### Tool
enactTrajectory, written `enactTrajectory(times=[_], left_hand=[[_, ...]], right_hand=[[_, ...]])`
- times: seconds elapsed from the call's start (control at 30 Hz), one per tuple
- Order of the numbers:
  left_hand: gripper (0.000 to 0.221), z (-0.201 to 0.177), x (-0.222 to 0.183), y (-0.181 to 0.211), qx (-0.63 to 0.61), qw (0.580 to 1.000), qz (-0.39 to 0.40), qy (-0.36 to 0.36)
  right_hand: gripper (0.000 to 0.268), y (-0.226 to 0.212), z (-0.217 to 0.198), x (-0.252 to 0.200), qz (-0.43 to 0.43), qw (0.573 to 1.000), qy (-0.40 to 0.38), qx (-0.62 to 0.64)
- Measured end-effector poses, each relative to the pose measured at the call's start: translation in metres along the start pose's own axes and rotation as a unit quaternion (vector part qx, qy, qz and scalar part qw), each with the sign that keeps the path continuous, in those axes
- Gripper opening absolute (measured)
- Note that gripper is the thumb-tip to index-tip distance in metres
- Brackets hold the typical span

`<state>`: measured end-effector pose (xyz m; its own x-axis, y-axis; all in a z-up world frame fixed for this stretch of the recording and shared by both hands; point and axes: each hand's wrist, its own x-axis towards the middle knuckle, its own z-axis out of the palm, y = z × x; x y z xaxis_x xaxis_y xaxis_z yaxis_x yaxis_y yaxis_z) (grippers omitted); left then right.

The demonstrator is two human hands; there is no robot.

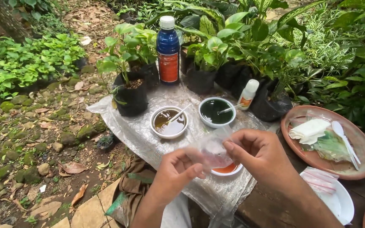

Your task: The person uses a white spoon to transfer a reddish liquid from a white bowl into a small clear measuring cup, then pours the contents of the cup back into the bowl while stirring.

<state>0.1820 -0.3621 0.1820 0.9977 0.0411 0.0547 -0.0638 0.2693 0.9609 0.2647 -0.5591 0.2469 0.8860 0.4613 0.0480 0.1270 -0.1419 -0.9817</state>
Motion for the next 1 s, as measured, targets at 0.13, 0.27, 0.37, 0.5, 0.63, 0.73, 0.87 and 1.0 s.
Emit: enactTrajectory(times=[0.13,0.27,0.37,0.5,0.63,0.73,0.87,1.0], left_hand=[[0.022,0.003,-0.001,-0.009,0.018,0.997,-0.008,-0.071],[0.023,-0.002,0.001,-0.012,0.076,0.994,-0.028,-0.077],[0.037,-0.006,0.000,-0.011,0.108,0.990,-0.060,-0.061],[0.011,-0.012,0.001,-0.008,0.171,0.981,-0.090,0.021],[0.046,-0.011,-0.010,-0.010,0.315,0.919,0.070,0.228],[0.038,-0.010,-0.013,-0.019,0.375,0.888,0.196,0.178],[0.057,-0.008,-0.016,0.001,0.406,0.905,0.030,0.122],[0.051,-0.009,-0.013,0.012,0.310,0.948,0.033,0.066]], right_hand=[[0.022,0.003,-0.003,0.002,-0.018,1.000,0.005,-0.020],[0.023,0.007,-0.007,0.003,-0.007,1.000,0.004,-0.029],[0.023,0.007,-0.007,0.003,-0.015,0.999,-0.006,-0.040],[0.018,0.006,-0.001,0.006,0.023,0.994,-0.015,-0.103],[0.009,-0.009,0.018,0.007,0.163,0.963,-0.053,-0.208],[0.010,0.007,0.026,0.007,0.111,0.962,-0.066,-0.241],[0.009,0.024,0.026,0.005,0.013,0.960,-0.088,-0.267],[0.008,0.021,0.027,0.002,0.018,0.946,-0.093,-0.310]])
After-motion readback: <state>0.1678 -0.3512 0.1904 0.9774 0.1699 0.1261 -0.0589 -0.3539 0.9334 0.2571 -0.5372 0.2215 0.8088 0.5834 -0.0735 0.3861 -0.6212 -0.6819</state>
